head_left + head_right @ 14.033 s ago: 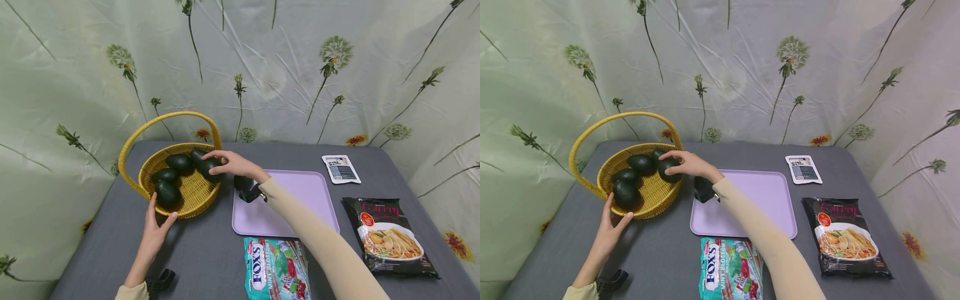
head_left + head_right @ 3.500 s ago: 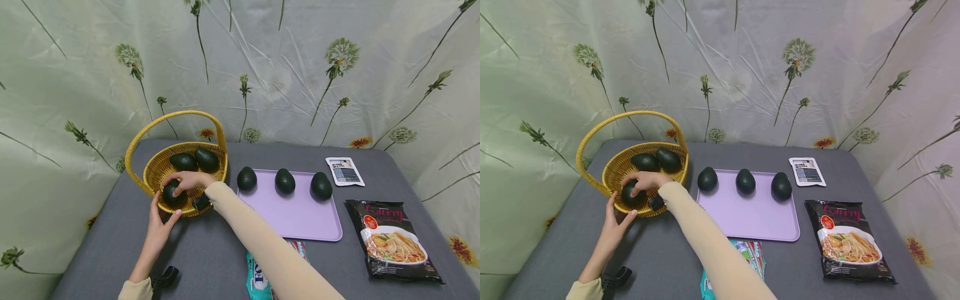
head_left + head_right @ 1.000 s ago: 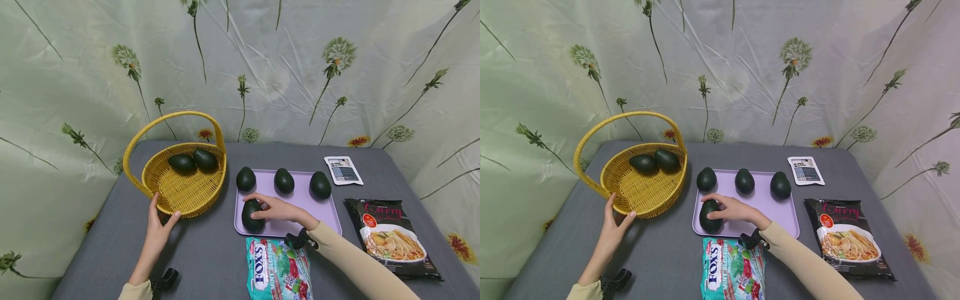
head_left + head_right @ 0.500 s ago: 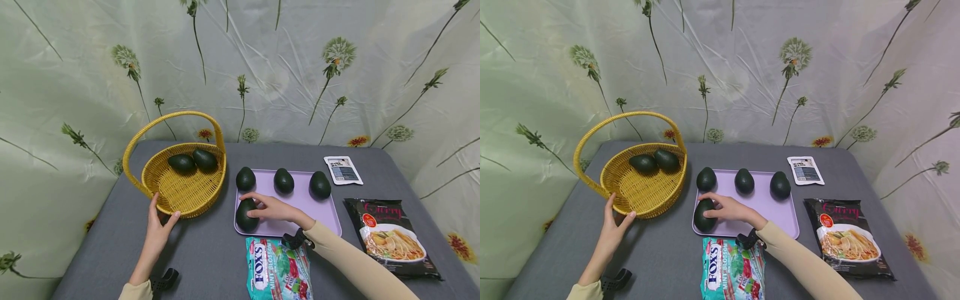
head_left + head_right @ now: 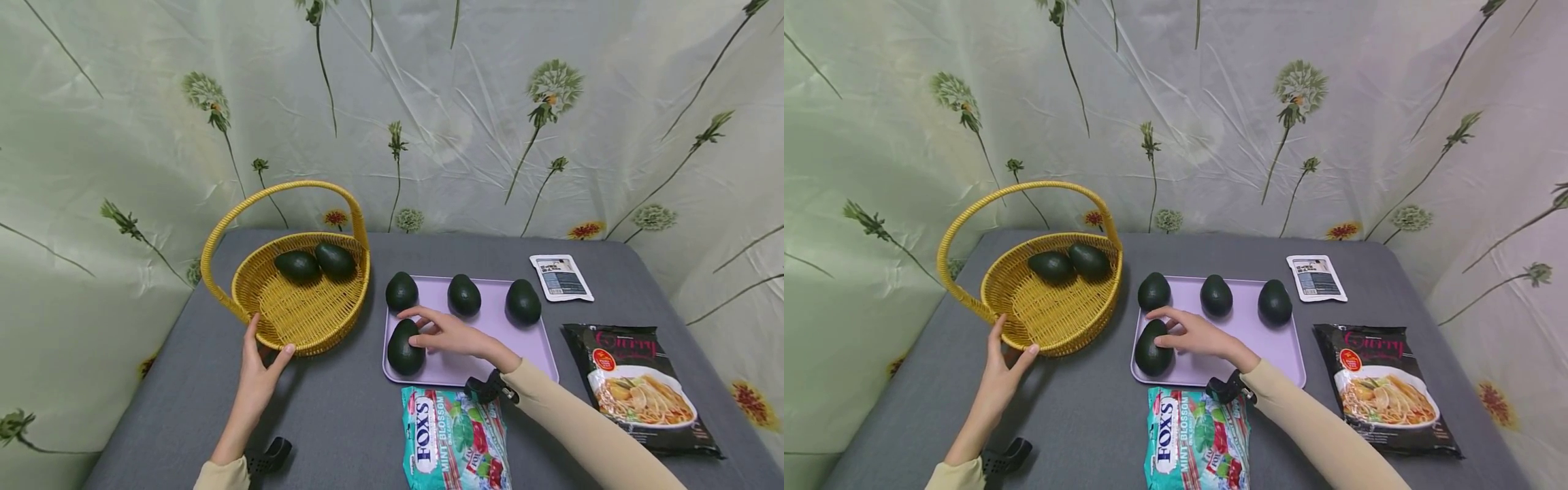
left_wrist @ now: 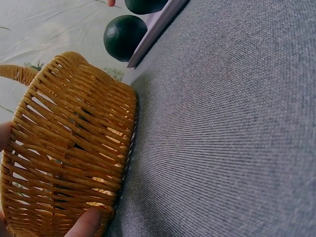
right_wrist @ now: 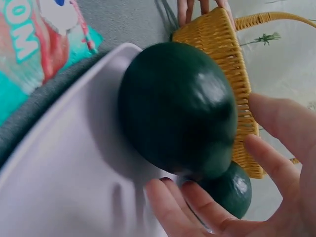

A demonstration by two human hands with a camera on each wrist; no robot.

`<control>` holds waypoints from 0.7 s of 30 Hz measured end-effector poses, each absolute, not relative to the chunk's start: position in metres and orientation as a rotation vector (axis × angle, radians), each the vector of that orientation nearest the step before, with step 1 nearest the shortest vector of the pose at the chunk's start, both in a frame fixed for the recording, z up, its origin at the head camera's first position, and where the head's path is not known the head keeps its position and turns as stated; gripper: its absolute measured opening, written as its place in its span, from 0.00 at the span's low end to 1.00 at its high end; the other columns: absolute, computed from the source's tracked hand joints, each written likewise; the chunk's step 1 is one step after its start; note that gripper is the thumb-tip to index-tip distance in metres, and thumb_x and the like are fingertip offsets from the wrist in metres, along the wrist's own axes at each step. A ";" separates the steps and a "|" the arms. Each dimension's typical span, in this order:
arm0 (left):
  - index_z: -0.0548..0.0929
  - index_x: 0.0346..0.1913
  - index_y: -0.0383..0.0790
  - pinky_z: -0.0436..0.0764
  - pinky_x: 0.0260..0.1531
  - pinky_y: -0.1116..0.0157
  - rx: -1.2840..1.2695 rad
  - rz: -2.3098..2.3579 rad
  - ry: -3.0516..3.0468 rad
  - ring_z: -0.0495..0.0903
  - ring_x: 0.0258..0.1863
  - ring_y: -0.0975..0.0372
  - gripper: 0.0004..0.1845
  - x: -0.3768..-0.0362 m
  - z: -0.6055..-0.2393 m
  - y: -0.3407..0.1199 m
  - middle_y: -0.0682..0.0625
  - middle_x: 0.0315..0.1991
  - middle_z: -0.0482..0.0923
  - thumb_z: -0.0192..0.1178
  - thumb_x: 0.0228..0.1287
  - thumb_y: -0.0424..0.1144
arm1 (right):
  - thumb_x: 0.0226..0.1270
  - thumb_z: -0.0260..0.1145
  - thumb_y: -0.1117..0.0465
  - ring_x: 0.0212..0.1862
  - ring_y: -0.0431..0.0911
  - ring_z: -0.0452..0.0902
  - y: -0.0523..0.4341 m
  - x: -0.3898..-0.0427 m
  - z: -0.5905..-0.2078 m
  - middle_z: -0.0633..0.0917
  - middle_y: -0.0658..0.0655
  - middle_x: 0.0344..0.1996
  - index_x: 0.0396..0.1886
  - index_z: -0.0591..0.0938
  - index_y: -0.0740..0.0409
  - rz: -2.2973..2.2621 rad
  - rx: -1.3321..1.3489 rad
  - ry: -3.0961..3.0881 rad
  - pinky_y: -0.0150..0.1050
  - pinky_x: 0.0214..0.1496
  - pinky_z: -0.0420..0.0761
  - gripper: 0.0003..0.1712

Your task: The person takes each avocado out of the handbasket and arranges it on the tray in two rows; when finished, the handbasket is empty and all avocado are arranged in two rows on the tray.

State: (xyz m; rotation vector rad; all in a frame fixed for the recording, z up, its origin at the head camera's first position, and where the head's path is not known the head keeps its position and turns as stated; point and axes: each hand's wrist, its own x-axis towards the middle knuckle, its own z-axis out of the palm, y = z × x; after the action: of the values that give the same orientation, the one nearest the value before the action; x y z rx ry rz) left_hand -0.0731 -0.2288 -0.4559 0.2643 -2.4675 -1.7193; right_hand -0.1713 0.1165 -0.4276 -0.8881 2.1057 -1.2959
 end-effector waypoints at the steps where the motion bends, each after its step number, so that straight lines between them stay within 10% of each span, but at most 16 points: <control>1: 0.35 0.76 0.44 0.53 0.60 0.37 0.263 -1.719 -2.465 0.46 0.69 0.38 0.46 -0.073 -0.456 -0.229 0.39 0.75 0.33 0.58 0.69 0.40 | 0.70 0.61 0.59 0.50 0.58 0.77 0.117 -0.172 -0.426 0.74 0.68 0.55 0.66 0.68 0.59 -1.300 -0.887 2.122 0.44 0.43 0.80 0.27; 21: 0.35 0.77 0.46 0.53 0.60 0.38 0.266 -1.718 -2.475 0.47 0.69 0.38 0.46 -0.073 -0.456 -0.229 0.40 0.75 0.33 0.57 0.70 0.41 | 0.69 0.60 0.68 0.55 0.61 0.73 0.056 -0.240 -0.388 0.75 0.66 0.57 0.62 0.72 0.67 -1.552 -0.978 2.107 0.45 0.55 0.74 0.22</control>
State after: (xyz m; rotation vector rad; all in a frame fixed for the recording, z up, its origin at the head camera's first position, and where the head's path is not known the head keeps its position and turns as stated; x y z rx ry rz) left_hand -0.0729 -0.2290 -0.4563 0.2656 -2.4746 -1.7177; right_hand -0.2402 0.0561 -0.3879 -0.9780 2.1071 -1.5522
